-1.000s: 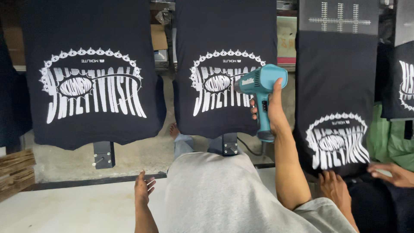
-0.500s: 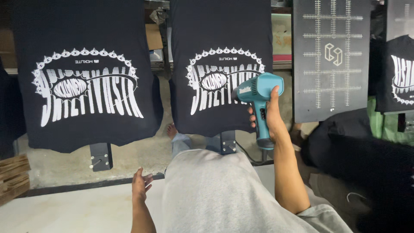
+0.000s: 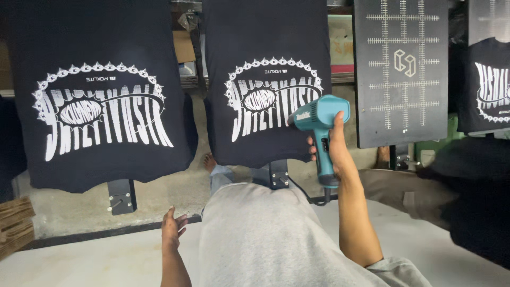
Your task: The person uses a handheld heat gun to apply heat to a white graphic on black t-shirts laid out on heat press machines. They move the heat gun back and forth over the design on each shirt to ensure even heating.
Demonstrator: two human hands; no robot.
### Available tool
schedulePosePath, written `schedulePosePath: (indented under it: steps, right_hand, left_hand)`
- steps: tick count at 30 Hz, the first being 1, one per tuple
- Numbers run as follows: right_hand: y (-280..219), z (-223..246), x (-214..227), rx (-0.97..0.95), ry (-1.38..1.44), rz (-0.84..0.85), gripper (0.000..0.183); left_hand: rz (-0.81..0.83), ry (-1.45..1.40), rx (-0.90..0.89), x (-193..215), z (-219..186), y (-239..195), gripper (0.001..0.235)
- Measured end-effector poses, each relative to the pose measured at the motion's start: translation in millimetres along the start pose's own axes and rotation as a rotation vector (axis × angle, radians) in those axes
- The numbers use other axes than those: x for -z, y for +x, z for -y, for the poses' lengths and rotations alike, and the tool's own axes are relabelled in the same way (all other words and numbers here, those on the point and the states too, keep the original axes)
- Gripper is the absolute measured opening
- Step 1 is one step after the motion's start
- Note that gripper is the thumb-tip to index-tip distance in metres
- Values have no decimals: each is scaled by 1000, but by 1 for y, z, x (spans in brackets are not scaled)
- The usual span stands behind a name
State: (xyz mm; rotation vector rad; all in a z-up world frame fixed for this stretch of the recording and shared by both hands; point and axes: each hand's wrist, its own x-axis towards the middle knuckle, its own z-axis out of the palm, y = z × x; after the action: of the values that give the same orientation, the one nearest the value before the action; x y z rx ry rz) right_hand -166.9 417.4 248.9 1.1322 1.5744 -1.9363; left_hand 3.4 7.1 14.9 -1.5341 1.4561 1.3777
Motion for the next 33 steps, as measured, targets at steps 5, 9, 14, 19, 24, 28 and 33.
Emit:
schedulePosePath:
  steps: [5, 9, 14, 19, 24, 28, 33]
  right_hand:
    - [14, 11, -8, 82, 48, -81, 78]
    - [13, 29, -14, 122, 54, -20, 83]
    - [19, 31, -16, 114, 56, -86, 75]
    - [18, 24, -12, 115, 74, -84, 78]
    - [0, 26, -14, 101, 36, -41, 85]
    - [4, 14, -8, 60, 25, -93, 77]
    - [0, 7, -6, 59, 20, -72, 79]
  left_hand:
    - [-12, -31, 0, 0, 12, 6, 48]
    - [-33, -36, 20, 0, 13, 1, 47]
    - [-42, -62, 27, 4, 25, 13, 48]
    - [-34, -53, 32, 2, 24, 11, 46]
    - [-4, -37, 12, 0, 17, 10, 46]
    - [2, -30, 2, 1, 13, 9, 51]
    - [-14, -34, 17, 2, 13, 15, 44]
